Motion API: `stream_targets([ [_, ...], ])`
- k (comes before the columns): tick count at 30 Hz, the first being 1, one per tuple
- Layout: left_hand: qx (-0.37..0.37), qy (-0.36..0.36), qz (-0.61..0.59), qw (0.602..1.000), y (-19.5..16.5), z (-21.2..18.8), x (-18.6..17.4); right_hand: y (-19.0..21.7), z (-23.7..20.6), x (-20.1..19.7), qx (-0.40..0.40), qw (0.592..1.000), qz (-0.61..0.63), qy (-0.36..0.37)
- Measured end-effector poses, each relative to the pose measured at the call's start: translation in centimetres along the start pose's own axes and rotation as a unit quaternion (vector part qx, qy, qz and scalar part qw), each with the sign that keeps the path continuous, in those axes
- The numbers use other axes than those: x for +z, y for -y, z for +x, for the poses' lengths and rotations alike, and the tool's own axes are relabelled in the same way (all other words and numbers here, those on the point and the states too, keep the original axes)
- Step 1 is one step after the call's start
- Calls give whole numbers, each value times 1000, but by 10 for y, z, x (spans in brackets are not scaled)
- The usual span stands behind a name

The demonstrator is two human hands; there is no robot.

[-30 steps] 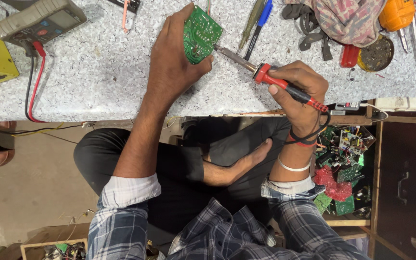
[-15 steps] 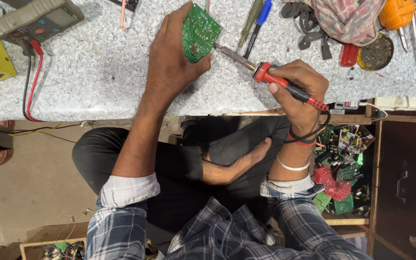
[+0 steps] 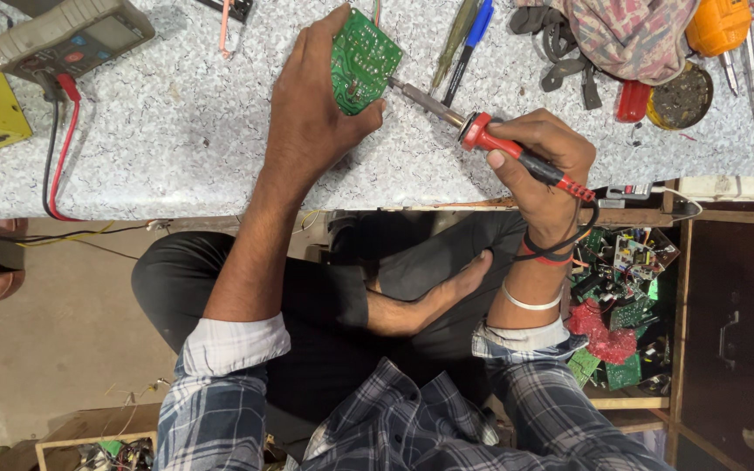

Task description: The person uses a soldering iron to apply heat to multiple points on a green circuit board. They hold the board with one hand and the soldering iron with the other, working on different sections of the board throughout the clip.

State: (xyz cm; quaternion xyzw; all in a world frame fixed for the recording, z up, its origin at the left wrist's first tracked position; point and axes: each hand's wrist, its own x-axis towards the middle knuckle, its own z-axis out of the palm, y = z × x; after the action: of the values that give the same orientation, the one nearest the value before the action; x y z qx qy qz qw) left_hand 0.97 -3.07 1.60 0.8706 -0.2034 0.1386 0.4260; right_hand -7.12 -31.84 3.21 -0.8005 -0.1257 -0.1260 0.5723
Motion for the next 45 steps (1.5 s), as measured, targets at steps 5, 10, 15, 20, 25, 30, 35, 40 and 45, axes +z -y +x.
stream_targets([
  [5,-2,4,-5,1000,0,1,-2,1,0,0,2,1000,-1,10],
  [10,2,2,-12,1000,0,1,-3,1,-1,0,13,1000,-6,3],
  [15,-10,7,-6,1000,0,0,-2,1,-1,0,3,1000,5,6],
  [20,4,1,-1,1000,1,1,1,1,-1,2,18,1000,21,-1],
  [25,-16,5,-5,1000,-4,1,-1,0,-1,1,3,1000,6,4],
  [30,-15,8,-6,1000,-7,1,-5,0,-2,2,16,1000,18,2],
  [35,-2,7,-4,1000,-7,2,-5,0,-1,2,17,1000,7,3],
  [40,-1,8,0,1000,-4,1,-2,2,-1,2,21,1000,21,6],
  [45,5,4,11,1000,0,0,0,4,-1,4,21,999,25,6],
])
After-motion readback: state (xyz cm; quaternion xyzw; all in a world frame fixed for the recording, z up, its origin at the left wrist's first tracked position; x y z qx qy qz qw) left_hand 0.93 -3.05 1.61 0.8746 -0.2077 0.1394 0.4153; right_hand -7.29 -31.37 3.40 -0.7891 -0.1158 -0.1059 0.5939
